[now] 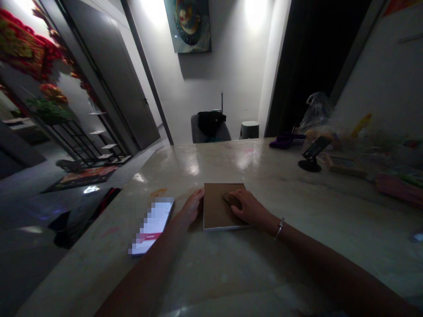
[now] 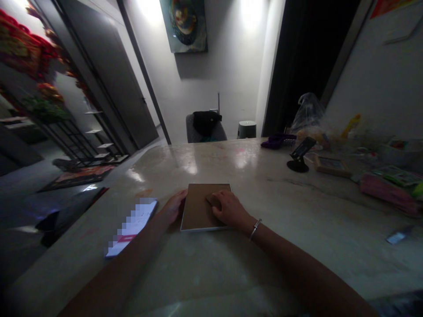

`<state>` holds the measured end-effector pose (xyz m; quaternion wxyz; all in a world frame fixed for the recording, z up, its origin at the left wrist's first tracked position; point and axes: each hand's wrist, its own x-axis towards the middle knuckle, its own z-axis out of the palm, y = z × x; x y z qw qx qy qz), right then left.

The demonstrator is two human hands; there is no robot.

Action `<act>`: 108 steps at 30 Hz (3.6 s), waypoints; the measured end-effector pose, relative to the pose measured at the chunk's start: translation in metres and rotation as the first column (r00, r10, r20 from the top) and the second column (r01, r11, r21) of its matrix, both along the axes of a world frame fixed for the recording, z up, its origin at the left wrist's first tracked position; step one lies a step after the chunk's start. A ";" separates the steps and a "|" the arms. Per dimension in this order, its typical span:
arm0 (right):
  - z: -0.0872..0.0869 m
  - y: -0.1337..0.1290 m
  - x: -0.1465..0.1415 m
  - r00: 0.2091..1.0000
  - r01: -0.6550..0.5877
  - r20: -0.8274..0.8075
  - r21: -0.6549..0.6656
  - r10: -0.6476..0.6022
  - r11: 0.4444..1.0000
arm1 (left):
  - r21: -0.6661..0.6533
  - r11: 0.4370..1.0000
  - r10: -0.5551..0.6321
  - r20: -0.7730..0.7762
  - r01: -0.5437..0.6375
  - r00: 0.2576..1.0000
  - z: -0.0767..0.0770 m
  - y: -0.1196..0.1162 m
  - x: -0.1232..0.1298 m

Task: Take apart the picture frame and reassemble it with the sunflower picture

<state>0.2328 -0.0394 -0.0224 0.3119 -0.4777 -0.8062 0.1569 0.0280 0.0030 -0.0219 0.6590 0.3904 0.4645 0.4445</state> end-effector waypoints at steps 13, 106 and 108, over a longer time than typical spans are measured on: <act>-0.006 0.008 0.006 0.997 0.075 -0.039 0.041 -0.073 0.996 | -0.050 0.986 -0.156 0.026 0.157 0.987 0.008 -0.004 0.001; 0.003 0.004 0.001 0.997 -0.066 -0.031 0.041 0.067 0.997 | 0.457 0.872 0.198 -0.657 0.176 0.727 -0.005 0.007 -0.015; 0.004 0.004 0.001 0.996 -0.070 -0.043 0.055 0.072 0.996 | 0.458 0.875 0.207 -0.644 0.155 0.736 -0.004 0.007 -0.014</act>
